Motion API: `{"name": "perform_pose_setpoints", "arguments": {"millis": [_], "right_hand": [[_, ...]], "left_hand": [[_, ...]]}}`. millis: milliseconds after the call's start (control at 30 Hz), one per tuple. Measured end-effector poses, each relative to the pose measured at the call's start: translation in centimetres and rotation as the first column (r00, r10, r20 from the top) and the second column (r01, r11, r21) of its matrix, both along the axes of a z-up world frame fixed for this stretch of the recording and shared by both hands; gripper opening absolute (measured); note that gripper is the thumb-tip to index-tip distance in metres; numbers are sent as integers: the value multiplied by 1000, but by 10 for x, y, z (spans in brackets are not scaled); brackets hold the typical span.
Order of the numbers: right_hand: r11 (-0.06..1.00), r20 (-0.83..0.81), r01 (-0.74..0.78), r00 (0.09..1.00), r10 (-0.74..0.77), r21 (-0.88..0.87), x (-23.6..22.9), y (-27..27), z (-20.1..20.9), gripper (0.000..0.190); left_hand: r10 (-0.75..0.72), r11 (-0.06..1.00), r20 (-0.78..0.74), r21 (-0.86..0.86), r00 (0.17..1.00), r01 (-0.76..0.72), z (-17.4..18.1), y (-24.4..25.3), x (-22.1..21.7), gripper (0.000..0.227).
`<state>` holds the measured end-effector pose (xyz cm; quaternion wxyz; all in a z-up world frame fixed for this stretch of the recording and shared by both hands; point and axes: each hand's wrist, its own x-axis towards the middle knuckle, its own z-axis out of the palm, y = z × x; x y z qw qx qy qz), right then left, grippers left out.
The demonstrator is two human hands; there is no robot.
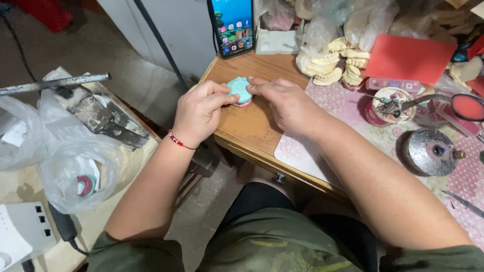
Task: The person smooths a red rectangular clay piece on a metal lid, then rolls it into a curved shape. They attach the red piece to a pink and light-blue clay base, apply liquid from a bottle, and press the assembly onto the table.
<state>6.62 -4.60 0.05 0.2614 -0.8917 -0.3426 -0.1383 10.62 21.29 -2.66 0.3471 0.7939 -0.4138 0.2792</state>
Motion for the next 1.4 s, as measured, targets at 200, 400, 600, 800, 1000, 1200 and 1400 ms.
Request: {"name": "perform_pose_setpoints", "arguments": {"millis": [200, 400, 600, 800, 1000, 1200, 1400], "right_hand": [[998, 69, -50, 996, 52, -33, -6, 2, 9, 46], [991, 28, 15, 1000, -12, -132, -7, 3, 0, 49], [986, -63, 37, 997, -48, -160, -2, 6, -2, 49], [990, -77, 41, 996, -52, -133, -1, 5, -5, 51], [988, -43, 43, 998, -50, -151, -4, 7, -2, 50], [995, -41, 32, 998, -36, -91, -8, 9, 2, 48], [995, -77, -33, 996, 40, 89, -5, 2, 6, 50]], "left_hand": [[-94, 992, -155, -103, 983, 79, 20, 8, -6, 53], [-57, 995, -186, -87, 981, 41, 6, 9, -3, 56], [22, 999, -78, -31, 997, -25, 7, 3, -3, 54], [48, 999, -52, 1, 998, -48, 5, 1, 0, 50], [44, 998, -9, 46, 999, -43, 11, 0, -4, 47], [55, 998, 16, 41, 998, -55, 5, 1, -4, 48], [8, 1000, 39, 14, 999, -8, 11, 3, -6, 42]]}}
